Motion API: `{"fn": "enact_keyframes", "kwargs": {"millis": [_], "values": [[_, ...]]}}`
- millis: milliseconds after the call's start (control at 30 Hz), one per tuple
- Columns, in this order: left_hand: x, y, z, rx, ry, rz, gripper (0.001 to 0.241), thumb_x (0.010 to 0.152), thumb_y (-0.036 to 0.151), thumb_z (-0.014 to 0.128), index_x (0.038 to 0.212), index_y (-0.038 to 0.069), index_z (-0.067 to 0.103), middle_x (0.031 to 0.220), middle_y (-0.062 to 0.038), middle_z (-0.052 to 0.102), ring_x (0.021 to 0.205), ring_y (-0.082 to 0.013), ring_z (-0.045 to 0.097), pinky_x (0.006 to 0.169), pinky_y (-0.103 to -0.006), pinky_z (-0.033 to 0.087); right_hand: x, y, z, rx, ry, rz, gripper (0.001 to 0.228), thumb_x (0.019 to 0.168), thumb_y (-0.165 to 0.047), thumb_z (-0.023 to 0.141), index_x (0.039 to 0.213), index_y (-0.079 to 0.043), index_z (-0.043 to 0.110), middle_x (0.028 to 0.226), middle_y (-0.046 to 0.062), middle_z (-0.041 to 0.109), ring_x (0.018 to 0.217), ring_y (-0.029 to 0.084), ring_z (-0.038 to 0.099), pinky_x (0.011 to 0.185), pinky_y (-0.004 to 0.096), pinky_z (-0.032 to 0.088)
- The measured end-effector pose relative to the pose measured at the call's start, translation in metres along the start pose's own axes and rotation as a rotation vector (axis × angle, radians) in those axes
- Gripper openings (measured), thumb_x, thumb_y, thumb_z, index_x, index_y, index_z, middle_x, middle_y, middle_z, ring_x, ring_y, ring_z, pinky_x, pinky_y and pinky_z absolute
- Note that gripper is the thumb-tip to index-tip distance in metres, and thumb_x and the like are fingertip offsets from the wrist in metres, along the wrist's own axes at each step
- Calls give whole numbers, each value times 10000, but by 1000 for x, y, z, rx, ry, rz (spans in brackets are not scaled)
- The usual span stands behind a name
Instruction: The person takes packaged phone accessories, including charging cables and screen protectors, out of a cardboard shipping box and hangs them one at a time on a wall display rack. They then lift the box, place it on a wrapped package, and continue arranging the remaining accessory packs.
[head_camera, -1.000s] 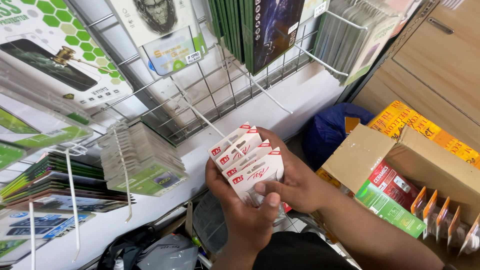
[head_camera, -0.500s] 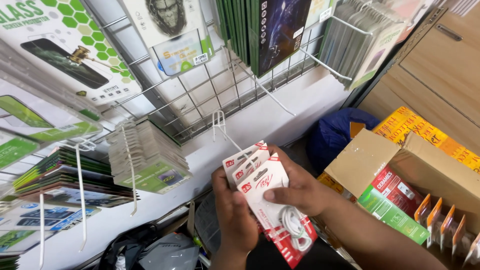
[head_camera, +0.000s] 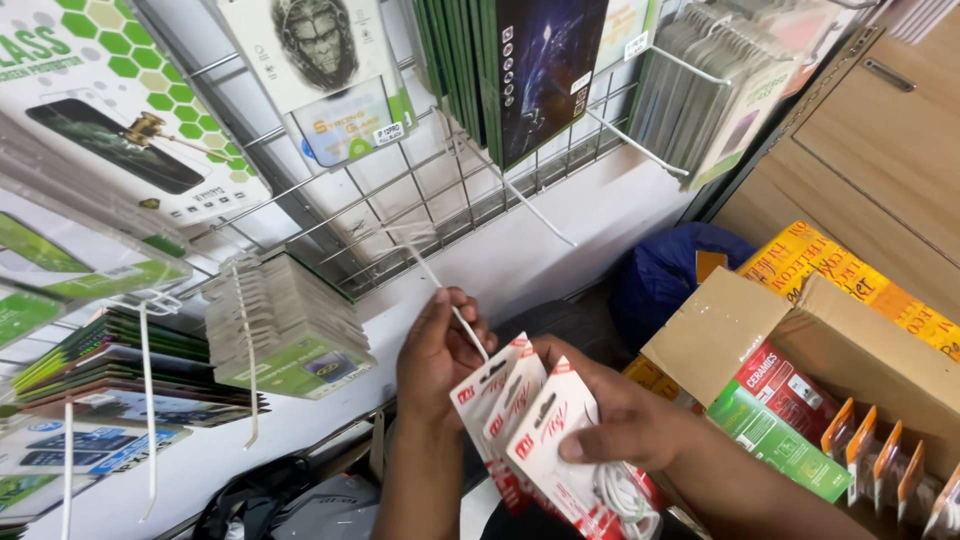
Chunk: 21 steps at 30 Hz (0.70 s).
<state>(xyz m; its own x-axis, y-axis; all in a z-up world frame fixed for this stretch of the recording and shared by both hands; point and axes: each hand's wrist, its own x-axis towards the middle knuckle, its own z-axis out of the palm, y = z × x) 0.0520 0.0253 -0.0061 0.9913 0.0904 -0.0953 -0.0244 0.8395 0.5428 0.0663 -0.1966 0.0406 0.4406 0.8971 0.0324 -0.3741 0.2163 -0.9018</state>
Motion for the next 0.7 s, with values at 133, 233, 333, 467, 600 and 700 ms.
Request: {"fn": "enact_keyframes", "kwargs": {"millis": [133,233,333,467,600,700], "values": [[-2,7,15,48,72,194,223,1050,269,582,969,68,632,830,-34,608,683,-131,559,644,-297,496,-4,-3,-1,73,-69,6,907,826,-204,791,1540,30,283,1301,132,597,1186,175,597,1026,329,493],[-5,8,23,179,116,242,251,1051,286,577,959,59,629,824,-33,603,627,-116,530,615,-299,499,-6,-1,-2,102,-64,28,931,810,-219,804,1539,25,281,1304,140,597,1187,186,599,1024,339,498],[0,13,25,254,141,260,261,1043,296,583,961,55,640,814,-35,604,571,-98,504,576,-296,499,-7,-2,-3,98,-65,42,930,808,-222,806,1540,26,288,1308,139,598,1202,187,600,1035,342,500],[8,34,28,221,128,315,252,1044,295,602,959,63,651,804,-32,601,559,-91,518,566,-278,500,-4,-5,-2,92,-75,63,925,803,-210,802,1540,18,291,1299,139,604,1205,192,605,1036,351,503],[19,51,24,146,76,308,222,1053,280,629,968,77,659,788,-25,596,565,-74,526,571,-273,495,-6,-3,-2,73,-80,78,923,802,-206,796,1541,8,287,1299,136,606,1207,190,603,1038,350,502],[24,60,27,115,26,259,215,1050,288,645,960,92,645,805,1,601,569,-42,520,586,-258,498,-6,-3,-3,41,-97,73,908,813,-204,790,1541,16,296,1302,140,611,1215,191,604,1047,349,503]]}}
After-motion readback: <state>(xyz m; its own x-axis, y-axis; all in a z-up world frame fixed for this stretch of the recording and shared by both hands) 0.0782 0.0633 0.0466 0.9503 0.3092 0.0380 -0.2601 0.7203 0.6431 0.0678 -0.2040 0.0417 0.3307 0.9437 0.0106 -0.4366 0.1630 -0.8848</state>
